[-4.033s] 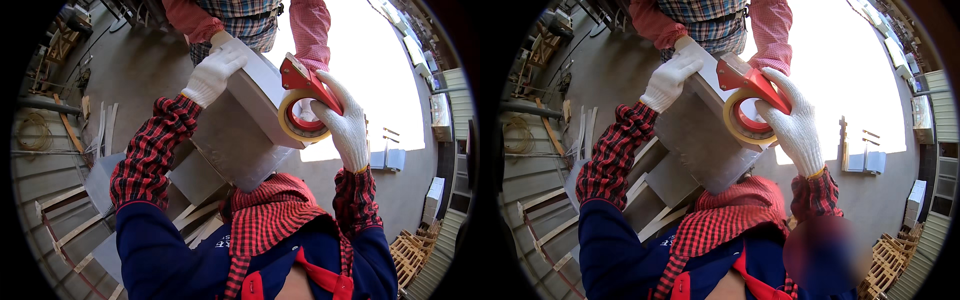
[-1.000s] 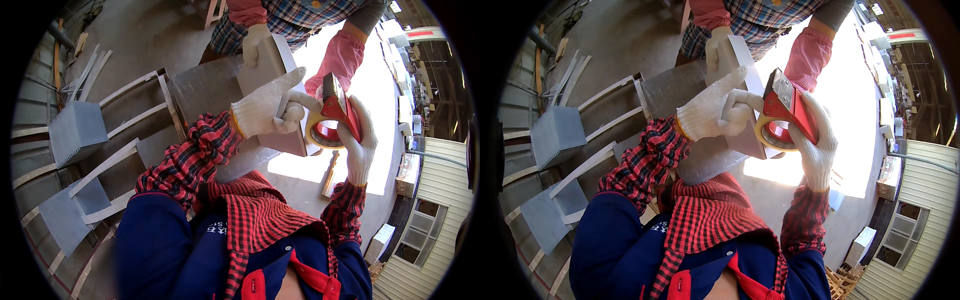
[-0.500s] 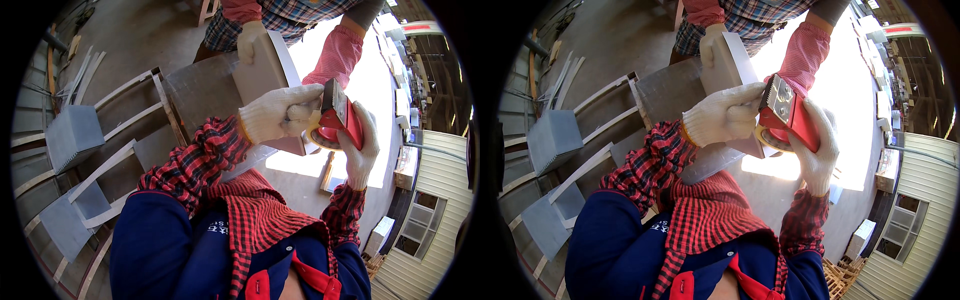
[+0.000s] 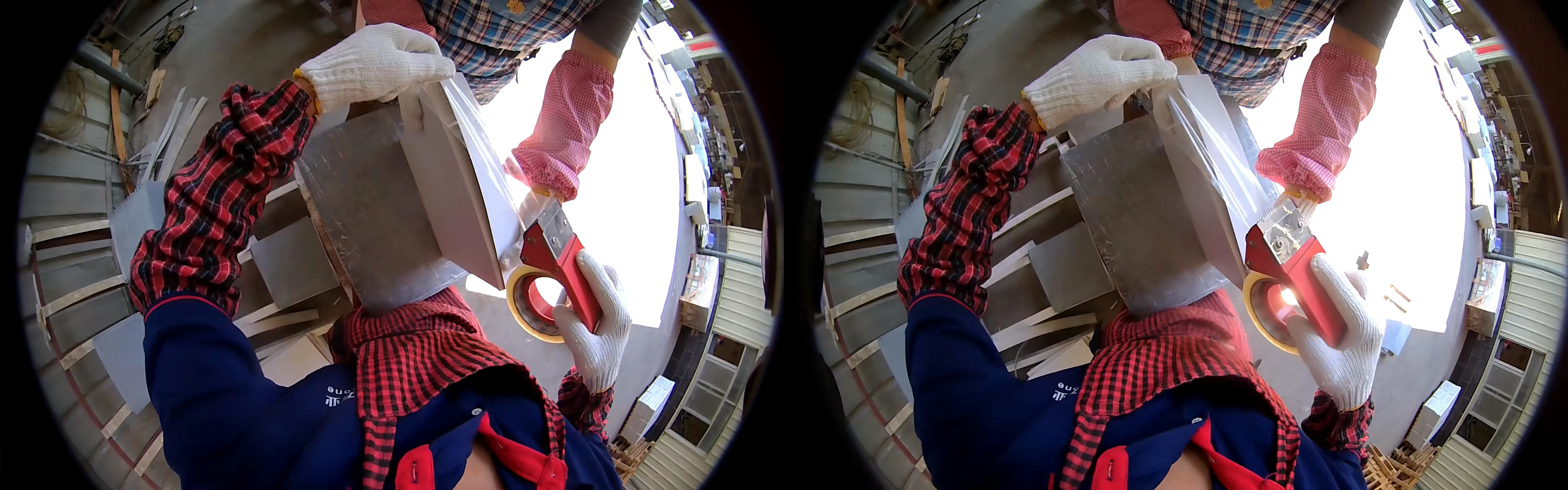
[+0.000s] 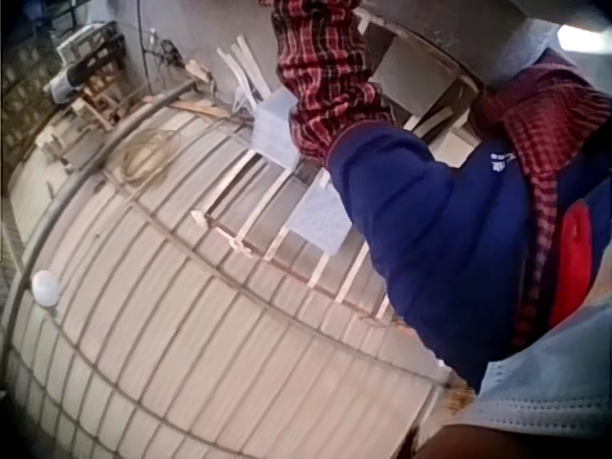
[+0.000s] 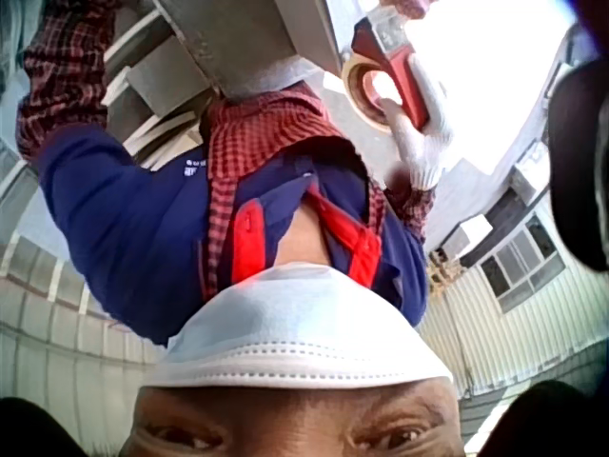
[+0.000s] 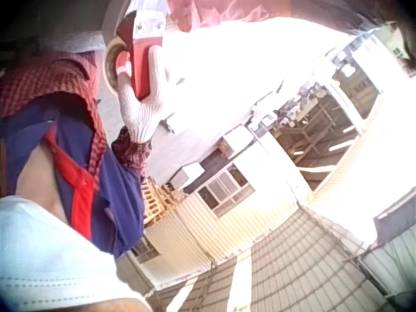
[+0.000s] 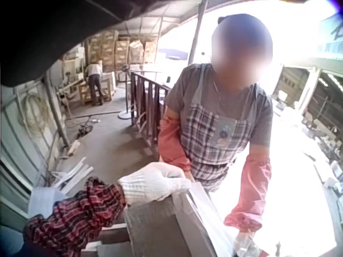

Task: The person repeatedly picks up flat rectangular panels, stacks them into a box shape, and secures the edges with packing tape using a handheld dispenser. They then place the taped box onto a nearby stack and repeat the process with additional panels.

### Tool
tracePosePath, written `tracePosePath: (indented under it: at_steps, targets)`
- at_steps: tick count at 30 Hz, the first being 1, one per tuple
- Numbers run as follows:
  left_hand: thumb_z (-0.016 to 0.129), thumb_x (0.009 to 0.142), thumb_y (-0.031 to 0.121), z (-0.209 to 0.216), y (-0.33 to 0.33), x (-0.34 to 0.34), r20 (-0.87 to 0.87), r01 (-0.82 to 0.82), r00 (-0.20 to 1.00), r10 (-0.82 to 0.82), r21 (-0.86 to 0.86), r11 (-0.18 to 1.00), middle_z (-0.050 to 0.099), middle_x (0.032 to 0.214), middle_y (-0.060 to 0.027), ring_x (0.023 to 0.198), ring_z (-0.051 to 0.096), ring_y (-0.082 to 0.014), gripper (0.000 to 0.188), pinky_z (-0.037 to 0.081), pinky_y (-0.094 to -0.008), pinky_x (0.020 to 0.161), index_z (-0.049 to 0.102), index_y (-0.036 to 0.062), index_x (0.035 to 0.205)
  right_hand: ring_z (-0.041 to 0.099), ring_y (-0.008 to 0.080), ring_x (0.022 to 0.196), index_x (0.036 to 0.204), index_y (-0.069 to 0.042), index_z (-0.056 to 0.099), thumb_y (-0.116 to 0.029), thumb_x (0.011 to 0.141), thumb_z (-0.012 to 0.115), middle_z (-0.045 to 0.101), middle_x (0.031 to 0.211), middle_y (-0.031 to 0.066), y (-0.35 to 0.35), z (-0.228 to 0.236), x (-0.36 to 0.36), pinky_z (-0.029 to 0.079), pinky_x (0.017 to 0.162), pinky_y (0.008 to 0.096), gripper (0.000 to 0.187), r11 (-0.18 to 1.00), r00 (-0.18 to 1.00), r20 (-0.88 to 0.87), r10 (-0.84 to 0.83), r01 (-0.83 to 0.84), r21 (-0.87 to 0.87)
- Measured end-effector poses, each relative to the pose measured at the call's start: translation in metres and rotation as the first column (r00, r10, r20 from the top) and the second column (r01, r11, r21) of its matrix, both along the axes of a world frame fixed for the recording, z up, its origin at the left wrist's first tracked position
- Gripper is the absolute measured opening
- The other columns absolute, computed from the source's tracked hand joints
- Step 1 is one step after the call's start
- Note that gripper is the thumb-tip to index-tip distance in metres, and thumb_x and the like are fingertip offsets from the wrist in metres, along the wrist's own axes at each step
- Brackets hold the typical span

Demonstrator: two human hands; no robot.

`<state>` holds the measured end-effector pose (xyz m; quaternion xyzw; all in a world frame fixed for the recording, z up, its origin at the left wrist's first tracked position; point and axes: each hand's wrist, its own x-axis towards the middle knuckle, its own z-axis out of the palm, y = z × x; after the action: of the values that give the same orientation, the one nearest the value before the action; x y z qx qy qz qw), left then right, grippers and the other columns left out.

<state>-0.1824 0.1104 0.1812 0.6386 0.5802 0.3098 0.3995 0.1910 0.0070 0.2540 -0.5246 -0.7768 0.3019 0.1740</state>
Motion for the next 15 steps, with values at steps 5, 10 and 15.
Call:
tracePosePath:
  at_steps: [5,10,15]
  targets:
    - [0.065,0.091,0.038,0.004,0.108,-0.025,-0.293,0.200,0.912,-0.287,-0.294,0.935,0.055,0.115,-0.0120,0.111,0.051,-0.0217,0.041,0.040,-0.0392,0.098,0.059,0.0126,0.121,0.065,0.0254,0.095,0.128,-0.006,0.065,-0.022,0.075,0.077,0.064,0.101,0.0143,0.004,-0.016,-0.040,0.053,0.081,0.0343,0.057,0.995,0.997,0.052,-0.059,0.054,0.088]
    - [0.061,0.095,0.042,-0.032,0.100,-0.012,-0.491,0.067,0.869,-0.061,-0.006,0.998,0.059,0.075,-0.0027,0.072,0.053,-0.0151,0.036,0.044,-0.0319,0.071,0.071,0.0082,0.091,0.067,0.0254,0.088,0.131,-0.008,0.064,-0.027,0.078,0.075,0.065,0.100,0.0139,0.026,-0.026,-0.059,0.056,0.078,0.0345,0.058,0.995,0.983,0.183,-0.020,0.003,0.096]
    - [0.062,0.093,0.042,-0.075,0.109,-0.025,-0.367,0.114,0.916,-0.162,-0.150,0.982,0.049,0.065,0.0008,0.059,0.043,-0.0101,0.039,0.037,-0.0291,0.056,0.061,0.0068,0.078,0.068,0.0329,0.086,0.133,-0.020,0.061,-0.029,0.078,0.075,0.061,0.100,0.0173,0.032,-0.027,-0.069,0.055,0.072,0.0419,0.058,0.986,0.959,0.279,0.045,-0.089,0.144]
